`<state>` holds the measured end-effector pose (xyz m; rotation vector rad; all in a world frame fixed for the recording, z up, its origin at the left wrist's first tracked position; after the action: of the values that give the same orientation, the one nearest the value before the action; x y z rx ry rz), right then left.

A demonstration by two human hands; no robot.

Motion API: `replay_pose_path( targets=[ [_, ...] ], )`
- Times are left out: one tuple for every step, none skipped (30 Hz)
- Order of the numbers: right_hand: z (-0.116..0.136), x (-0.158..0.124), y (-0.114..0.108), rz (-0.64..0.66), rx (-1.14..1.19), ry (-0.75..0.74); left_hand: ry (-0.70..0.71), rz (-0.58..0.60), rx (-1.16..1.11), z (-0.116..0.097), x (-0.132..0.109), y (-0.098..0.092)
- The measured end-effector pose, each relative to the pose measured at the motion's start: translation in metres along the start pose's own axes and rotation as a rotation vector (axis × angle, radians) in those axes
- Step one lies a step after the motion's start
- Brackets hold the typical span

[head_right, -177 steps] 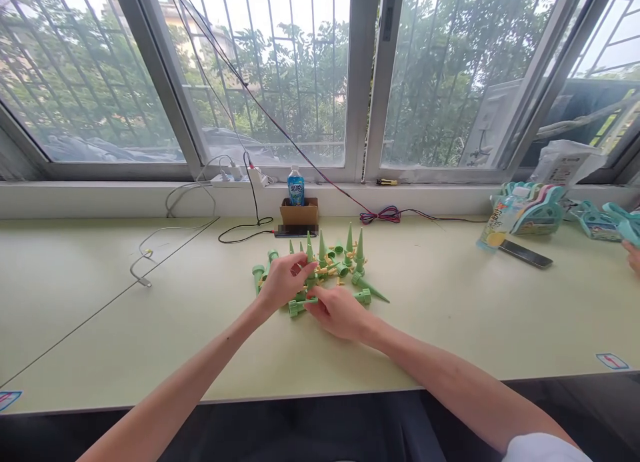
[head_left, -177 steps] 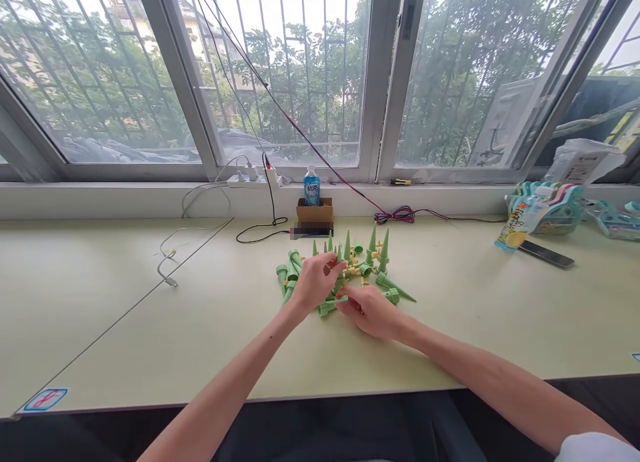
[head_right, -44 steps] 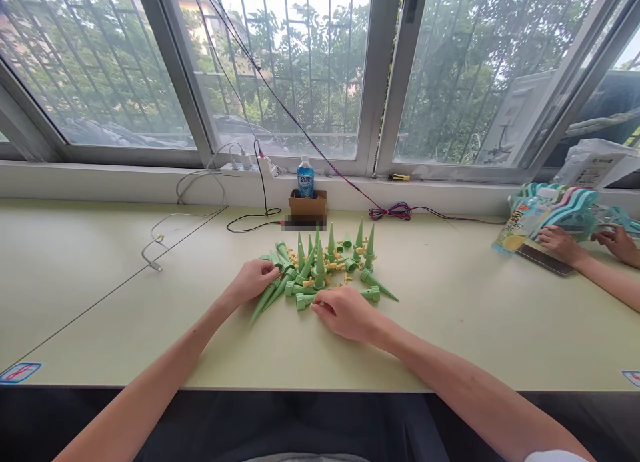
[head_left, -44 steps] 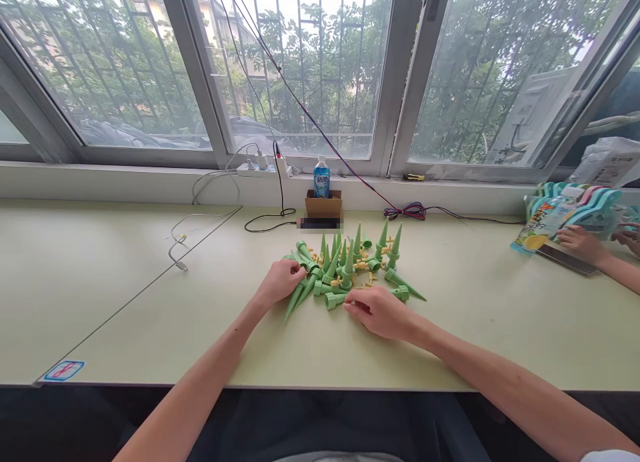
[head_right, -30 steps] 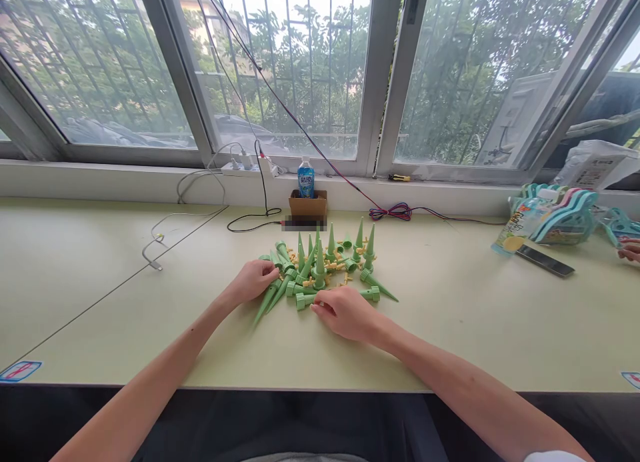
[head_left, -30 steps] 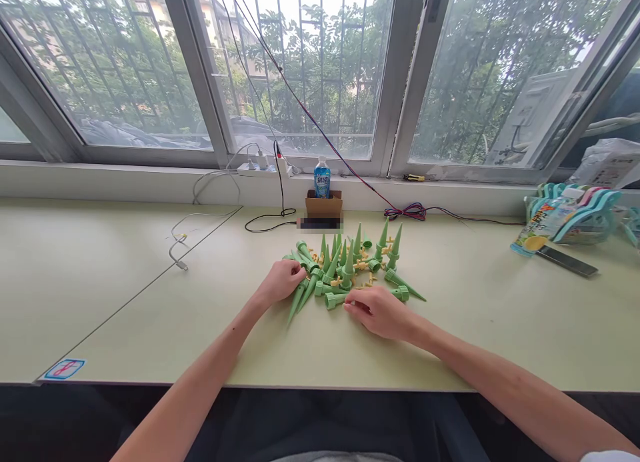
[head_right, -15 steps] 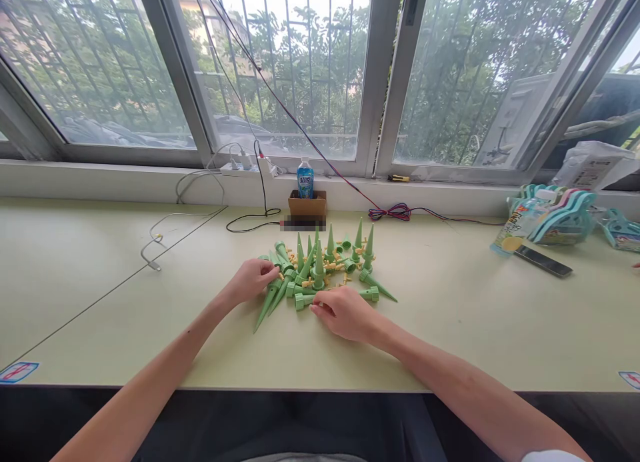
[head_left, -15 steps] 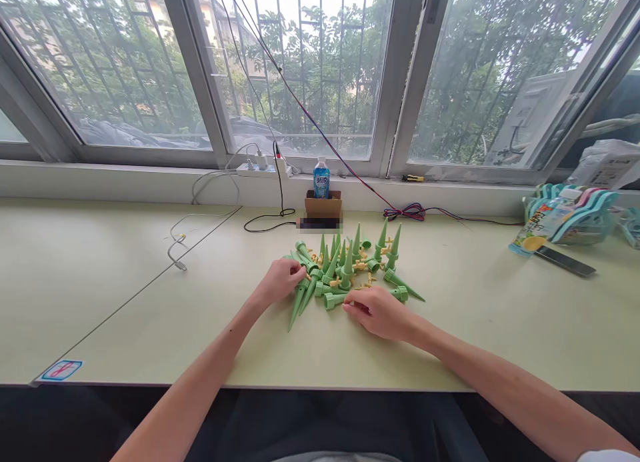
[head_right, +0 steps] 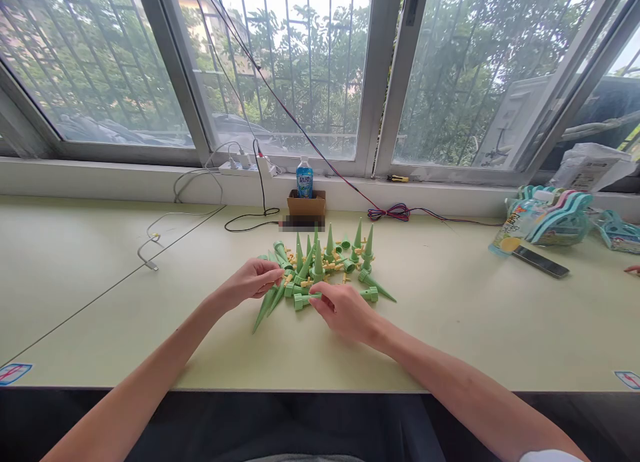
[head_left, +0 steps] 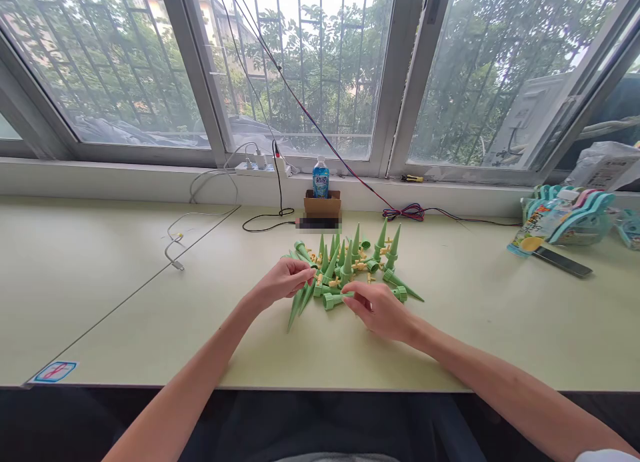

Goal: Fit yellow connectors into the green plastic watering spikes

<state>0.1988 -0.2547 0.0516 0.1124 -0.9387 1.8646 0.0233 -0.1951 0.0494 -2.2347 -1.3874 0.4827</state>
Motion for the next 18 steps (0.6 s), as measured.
replay_pose_path(
  targets=[
    [0.001,0.000,-0.002,-0.028,0.026,-0.010,0.009,0.044,-0.026,-0.001,-0.001,0.004],
    [0.003,0.001,-0.004,-0.051,0.051,-0.021,0.021,0.078,-0.039,-0.002,-0.002,0.007],
    [0.004,0.001,-0.005,-0.069,0.072,-0.034,0.035,0.108,-0.041,-0.004,-0.003,0.010],
    [0.006,0.002,-0.006,-0.081,0.088,-0.045,0.051,0.133,-0.034,-0.006,-0.004,0.013],
    [0.007,0.002,-0.005,-0.087,0.098,-0.054,0.069,0.153,-0.017,-0.009,-0.005,0.016],
    [0.008,0.003,-0.004,-0.087,0.104,-0.060,0.088,0.170,0.007,-0.012,-0.006,0.019],
    [0.008,0.003,-0.003,-0.083,0.104,-0.065,0.106,0.184,0.032,-0.015,-0.007,0.022],
    [0.009,0.003,-0.001,-0.077,0.100,-0.070,0.121,0.197,0.055,-0.018,-0.008,0.025],
    [0.009,0.003,0.001,-0.073,0.089,-0.080,0.134,0.206,0.074,-0.020,-0.009,0.028],
    [0.010,0.003,0.003,-0.066,0.076,-0.093,0.144,0.211,0.085,-0.022,-0.010,0.031],
    [0.011,0.003,0.005,-0.060,0.062,-0.109,0.151,0.216,0.092,-0.023,-0.010,0.034],
    [0.013,0.002,0.006,-0.056,0.051,-0.125,0.157,0.220,0.093,-0.024,-0.010,0.036],
    [0.014,0.002,0.007,-0.052,0.043,-0.140,0.160,0.225,0.091,-0.024,-0.010,0.037],
    [0.015,0.001,0.007,-0.051,0.036,-0.153,0.162,0.232,0.087,-0.024,-0.010,0.039],
    [0.016,0.001,0.007,-0.052,0.032,-0.164,0.162,0.240,0.080,-0.024,-0.010,0.040],
    [0.017,0.001,0.007,-0.053,0.027,-0.174,0.158,0.249,0.067,-0.024,-0.010,0.041],
    [0.019,0.001,0.007,-0.054,0.020,-0.182,0.152,0.258,0.051,-0.024,-0.010,0.042],
    [0.020,0.001,0.007,-0.052,0.012,-0.192,0.144,0.266,0.032,-0.023,-0.010,0.043]
  ],
)
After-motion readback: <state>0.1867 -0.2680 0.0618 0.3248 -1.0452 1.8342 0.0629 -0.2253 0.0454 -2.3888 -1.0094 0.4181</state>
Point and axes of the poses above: each hand's wrist, its own x-axis towards the middle knuckle, its own y-axis out of the palm, z = x × y, the point moved 8 cm from there along x, towards the middle knuckle, and after that the axes turned 14 degrees about x, right-handed, at the moved point
